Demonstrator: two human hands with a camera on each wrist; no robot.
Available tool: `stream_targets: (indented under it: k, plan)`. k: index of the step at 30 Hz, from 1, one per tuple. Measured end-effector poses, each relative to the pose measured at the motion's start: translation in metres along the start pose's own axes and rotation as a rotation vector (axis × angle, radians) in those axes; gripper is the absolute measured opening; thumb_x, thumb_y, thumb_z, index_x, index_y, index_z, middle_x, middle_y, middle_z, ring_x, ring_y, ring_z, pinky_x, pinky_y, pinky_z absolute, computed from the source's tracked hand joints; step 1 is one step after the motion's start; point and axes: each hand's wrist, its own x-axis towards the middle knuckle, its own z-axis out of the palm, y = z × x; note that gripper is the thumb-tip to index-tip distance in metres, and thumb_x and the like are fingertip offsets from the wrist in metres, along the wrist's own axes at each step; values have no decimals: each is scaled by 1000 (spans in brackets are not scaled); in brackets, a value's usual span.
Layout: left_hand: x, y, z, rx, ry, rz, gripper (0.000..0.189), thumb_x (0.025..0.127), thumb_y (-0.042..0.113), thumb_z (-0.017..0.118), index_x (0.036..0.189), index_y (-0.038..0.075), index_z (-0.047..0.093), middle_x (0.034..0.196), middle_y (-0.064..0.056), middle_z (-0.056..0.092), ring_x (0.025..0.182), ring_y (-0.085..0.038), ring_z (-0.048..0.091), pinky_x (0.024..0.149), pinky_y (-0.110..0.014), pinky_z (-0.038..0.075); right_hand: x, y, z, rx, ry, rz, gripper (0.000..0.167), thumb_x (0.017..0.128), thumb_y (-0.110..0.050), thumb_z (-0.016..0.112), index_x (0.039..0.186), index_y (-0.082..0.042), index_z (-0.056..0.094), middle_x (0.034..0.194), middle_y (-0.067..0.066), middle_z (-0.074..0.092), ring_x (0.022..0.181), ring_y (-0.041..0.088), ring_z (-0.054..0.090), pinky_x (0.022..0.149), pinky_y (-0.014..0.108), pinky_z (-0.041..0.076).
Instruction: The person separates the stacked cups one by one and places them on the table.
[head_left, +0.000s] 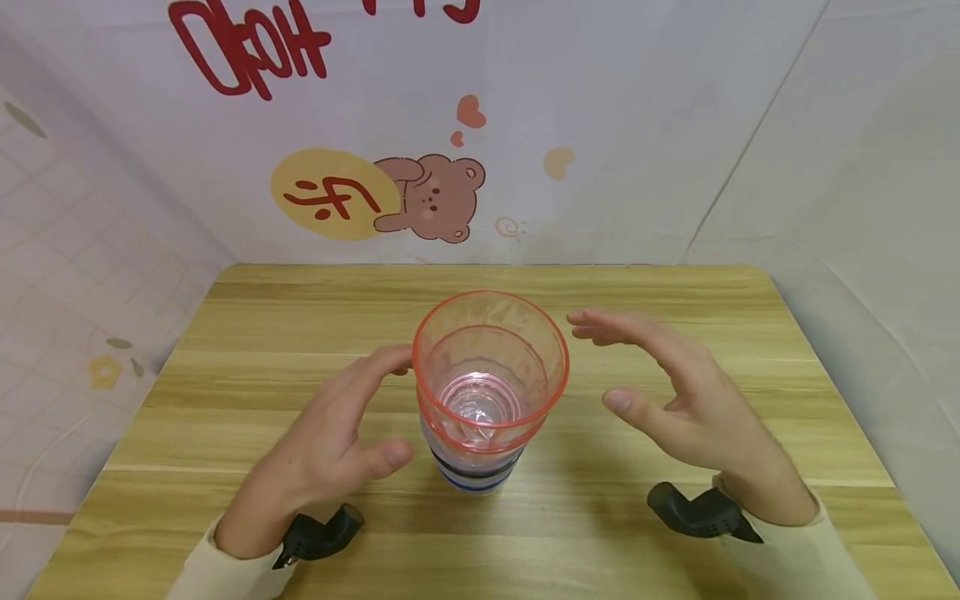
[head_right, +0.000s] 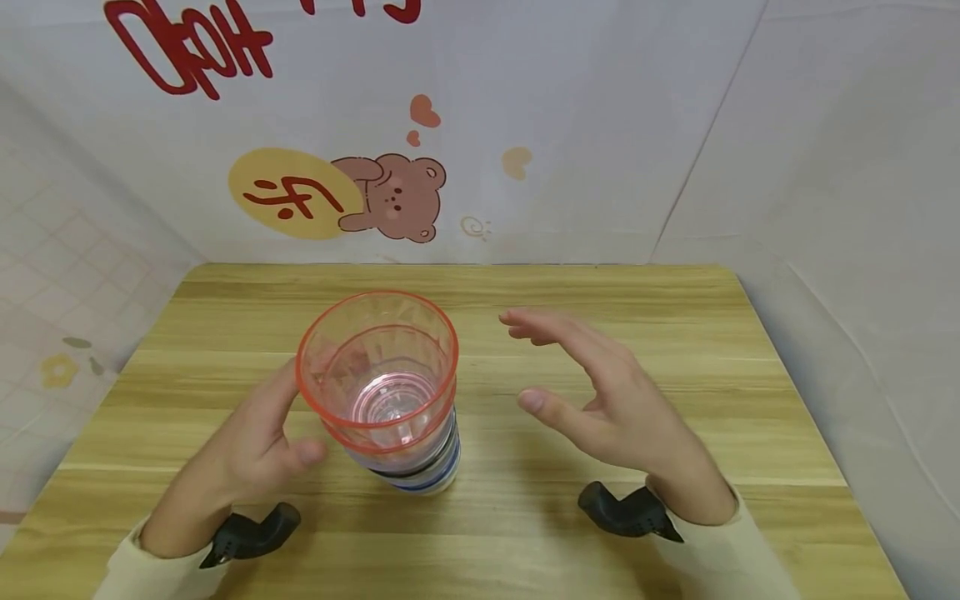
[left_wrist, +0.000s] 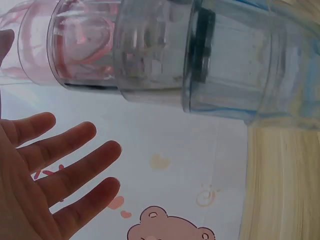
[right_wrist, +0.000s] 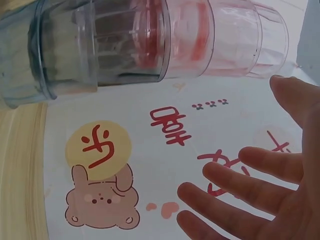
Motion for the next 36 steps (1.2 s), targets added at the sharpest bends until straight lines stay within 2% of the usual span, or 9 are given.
stream_targets:
  k: [4, 9, 13, 18, 24, 36]
  plan:
    - [3, 4, 3, -46, 11, 21, 89, 102, 81, 37, 156, 12, 50, 144, -4, 67, 124, -21, 65, 105, -47, 58, 4, 1, 4, 113, 1, -62, 57, 105, -18, 70, 148, 14, 52, 148, 9, 69, 133, 19, 68, 114, 30, 52]
    - [9, 7, 7, -181, 19, 47, 88, 101, 79, 44, 156, 10, 48, 142, -4, 67, 124, -19, 62, 110, -40, 53, 9, 0, 9, 222, -1, -111, 57, 107, -18, 68, 147, 19, 51, 150, 12, 67, 134, 20, 66, 113, 32, 53]
    - [15, 12, 9, -240, 25, 75, 91, 100, 78, 49, 157, 7, 46, 146, -6, 65, 128, -20, 62, 115, -37, 51, 11, -3, 13, 275, 9, -127, 57, 107, -17, 68, 147, 19, 49, 150, 12, 66, 134, 21, 66, 114, 34, 53]
    - [19, 17, 11, -273, 43, 115, 95, 100, 75, 53, 159, 1, 41, 152, -11, 61, 139, -25, 59, 122, -39, 47, 17, -9, 17, 313, 21, -132, 58, 107, -16, 68, 148, 19, 48, 150, 12, 66, 137, 22, 65, 114, 34, 53]
    - [21, 19, 14, -335, 51, 132, 99, 99, 72, 57, 158, -5, 36, 153, -16, 60, 145, -27, 54, 129, -40, 39, 23, -17, 22, 334, 33, -111, 60, 106, -18, 70, 150, 17, 48, 150, 12, 66, 141, 23, 62, 118, 34, 51]
    - [24, 23, 21, -416, 72, 147, 99, 99, 65, 64, 156, -10, 35, 154, -18, 56, 143, -26, 54, 127, -37, 41, 33, -22, 30, 359, 7, -161, 67, 106, -26, 71, 151, 18, 46, 154, 12, 63, 144, 24, 58, 123, 37, 46]
